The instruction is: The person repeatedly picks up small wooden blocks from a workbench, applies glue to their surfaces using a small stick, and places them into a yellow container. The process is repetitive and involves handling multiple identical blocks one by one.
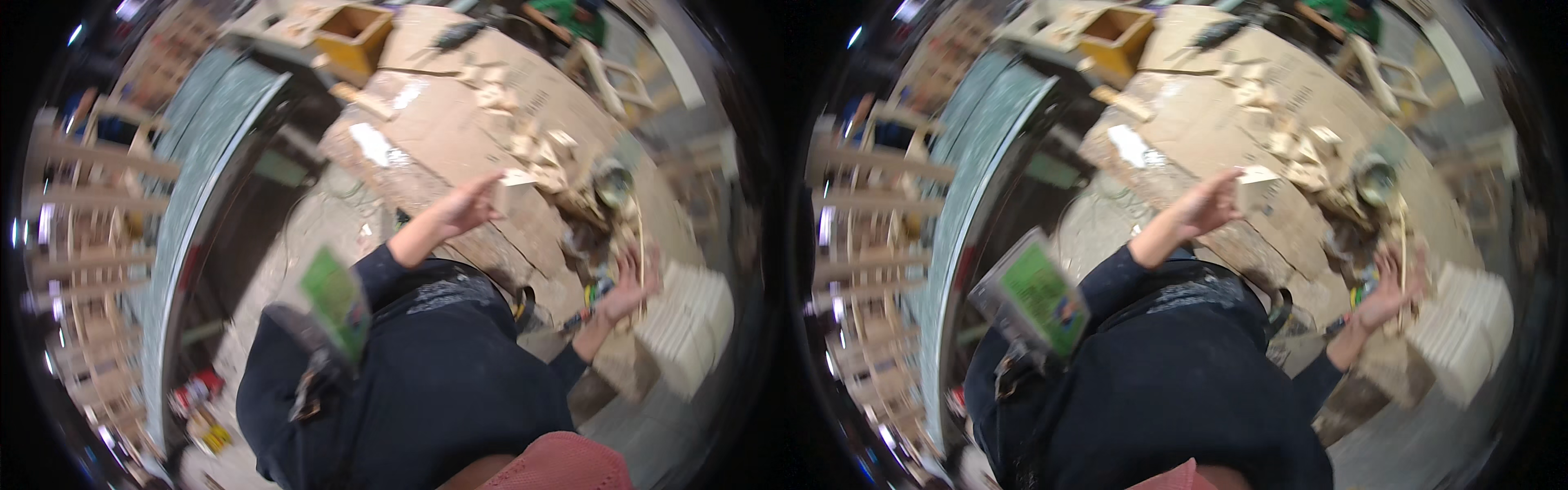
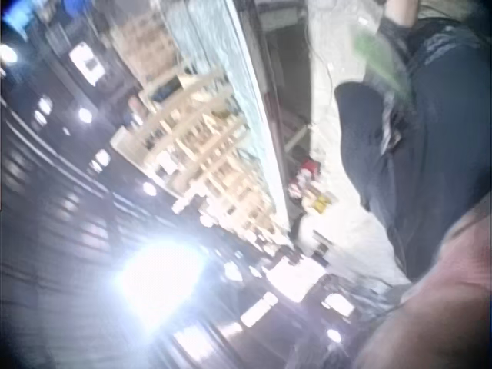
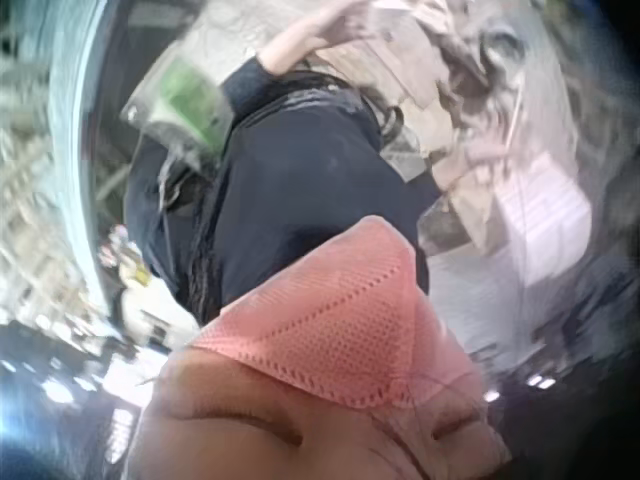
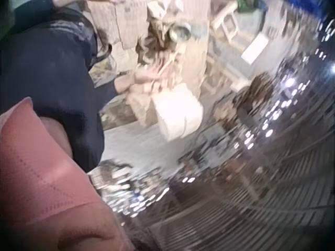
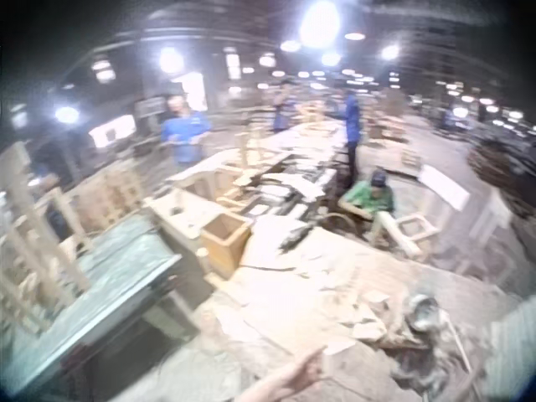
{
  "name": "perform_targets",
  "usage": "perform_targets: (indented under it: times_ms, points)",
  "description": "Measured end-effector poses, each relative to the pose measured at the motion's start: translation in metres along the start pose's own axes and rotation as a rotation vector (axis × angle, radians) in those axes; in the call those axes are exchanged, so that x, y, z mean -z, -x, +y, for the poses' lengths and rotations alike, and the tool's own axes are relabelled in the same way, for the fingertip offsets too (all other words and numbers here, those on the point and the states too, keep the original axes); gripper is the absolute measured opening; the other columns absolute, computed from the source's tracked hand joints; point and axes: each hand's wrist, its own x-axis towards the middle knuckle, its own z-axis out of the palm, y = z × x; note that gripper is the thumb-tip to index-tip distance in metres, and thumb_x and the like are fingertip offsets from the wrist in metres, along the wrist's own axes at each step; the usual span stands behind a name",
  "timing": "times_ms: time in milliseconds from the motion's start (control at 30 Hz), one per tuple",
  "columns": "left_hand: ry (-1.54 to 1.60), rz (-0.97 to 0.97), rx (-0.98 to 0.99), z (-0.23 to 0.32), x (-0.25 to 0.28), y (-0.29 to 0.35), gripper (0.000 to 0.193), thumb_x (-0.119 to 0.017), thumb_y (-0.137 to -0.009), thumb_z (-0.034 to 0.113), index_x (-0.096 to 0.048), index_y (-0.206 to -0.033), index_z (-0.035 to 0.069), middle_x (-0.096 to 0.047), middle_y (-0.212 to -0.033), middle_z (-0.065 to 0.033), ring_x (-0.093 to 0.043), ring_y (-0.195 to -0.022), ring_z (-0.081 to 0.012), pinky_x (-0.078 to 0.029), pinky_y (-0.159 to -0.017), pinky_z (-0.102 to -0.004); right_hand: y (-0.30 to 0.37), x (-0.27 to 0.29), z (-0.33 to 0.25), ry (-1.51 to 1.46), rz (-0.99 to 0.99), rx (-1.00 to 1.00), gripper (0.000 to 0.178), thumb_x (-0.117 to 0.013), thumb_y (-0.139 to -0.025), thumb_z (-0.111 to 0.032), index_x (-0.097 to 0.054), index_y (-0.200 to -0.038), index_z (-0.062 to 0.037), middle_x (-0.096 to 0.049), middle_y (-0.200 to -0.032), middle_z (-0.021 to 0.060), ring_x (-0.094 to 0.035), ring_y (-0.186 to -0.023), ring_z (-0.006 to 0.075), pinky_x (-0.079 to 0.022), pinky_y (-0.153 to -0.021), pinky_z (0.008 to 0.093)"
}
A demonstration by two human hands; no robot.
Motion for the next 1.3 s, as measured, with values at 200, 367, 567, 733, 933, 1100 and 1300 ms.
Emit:
perform_targets:
  times_ms: [200, 367, 567, 733, 933, 1100, 1300]
  points:
    - [-0.141, -0.103, 0.008, 0.008, -0.008, 0.005, 0.049, -0.051, -0.095, 0.040, -0.045, -0.131, 0.008, -0.061, -0.112, -0.0151, -0.060, -0.090, -0.0155, -0.050, -0.075, -0.0252, -0.037, -0.018, -0.017, 0.148, -0.172, 0.021, 0.030, -0.049, -0.098, -0.017, -0.054, -0.120, 0.0039, -0.065, -0.107, 0.0177, -0.065, -0.099, 0.0232, -0.051, -0.082, 0.0282]
    - [-0.124, -0.198, -0.004, 0.011, -0.015, 0.004, 0.054, -0.035, -0.098, 0.051, -0.041, -0.137, 0.013, -0.061, -0.107, -0.0141, -0.056, -0.085, -0.0114, -0.046, -0.066, -0.0216, -0.063, -0.014, 0.000, 0.373, -0.051, 0.057, 0.021, -0.062, -0.091, -0.013, -0.065, -0.101, 0.0048, -0.070, -0.086, 0.0110, -0.069, -0.079, 0.0175, -0.055, -0.068, 0.0233]
    - [-0.191, -0.132, -0.042, 0.008, -0.013, 0.004, 0.051, -0.033, -0.101, 0.042, -0.035, -0.142, 0.012, -0.058, -0.113, -0.0126, -0.054, -0.096, -0.0137, -0.045, -0.066, -0.0237, -0.070, -0.014, 0.004, 0.788, -0.011, 0.262, 0.023, -0.069, -0.086, -0.024, -0.070, -0.090, -0.0014, -0.069, -0.071, 0.0065, -0.065, -0.066, 0.0107, -0.049, -0.061, 0.0254]
    - [-0.167, -0.156, -0.025, 0.009, -0.010, 0.003, 0.050, -0.032, -0.101, 0.040, -0.034, -0.143, 0.011, -0.056, -0.117, -0.0115, -0.053, -0.104, -0.0143, -0.044, -0.071, -0.0252, -0.073, -0.007, 0.031, 0.550, -0.056, 0.107, 0.019, -0.067, -0.088, -0.019, -0.068, -0.091, 0.0000, -0.069, -0.077, 0.0069, -0.067, -0.072, 0.0122, -0.052, -0.065, 0.0241]
    - [-0.165, -0.165, -0.012, 0.010, -0.010, 0.002, 0.054, -0.033, -0.101, 0.043, -0.034, -0.142, 0.009, -0.055, -0.121, -0.0126, -0.052, -0.102, -0.0144, -0.043, -0.074, -0.0258, -0.071, 0.001, 0.052, 0.067, -0.010, -0.102, 0.024, -0.066, -0.089, -0.013, -0.062, -0.104, 0.0045, -0.068, -0.090, 0.0120, -0.069, -0.082, 0.0190, -0.056, -0.069, 0.0242]
    - [-0.179, -0.154, 0.014, 0.007, -0.009, 0.001, 0.055, -0.032, -0.101, 0.044, -0.037, -0.140, 0.007, -0.053, -0.129, -0.0136, -0.051, -0.103, -0.0152, -0.042, -0.078, -0.0270, -0.067, 0.006, 0.055, -0.201, 0.032, -0.178, 0.025, -0.067, -0.088, -0.013, -0.060, -0.106, 0.0041, -0.067, -0.095, 0.0139, -0.068, -0.089, 0.0205, -0.056, -0.071, 0.0244]
    - [-0.161, -0.151, 0.017, 0.002, -0.008, -0.004, 0.052, -0.036, -0.100, 0.041, -0.038, -0.139, 0.007, -0.051, -0.133, -0.0113, -0.050, -0.113, -0.0158, -0.041, -0.085, -0.0293, -0.073, 0.012, 0.057, -0.197, 0.096, -0.342, 0.025, -0.067, -0.089, -0.018, -0.060, -0.105, 0.0002, -0.068, -0.096, 0.0132, -0.068, -0.087, 0.0187, -0.056, -0.070, 0.0244]
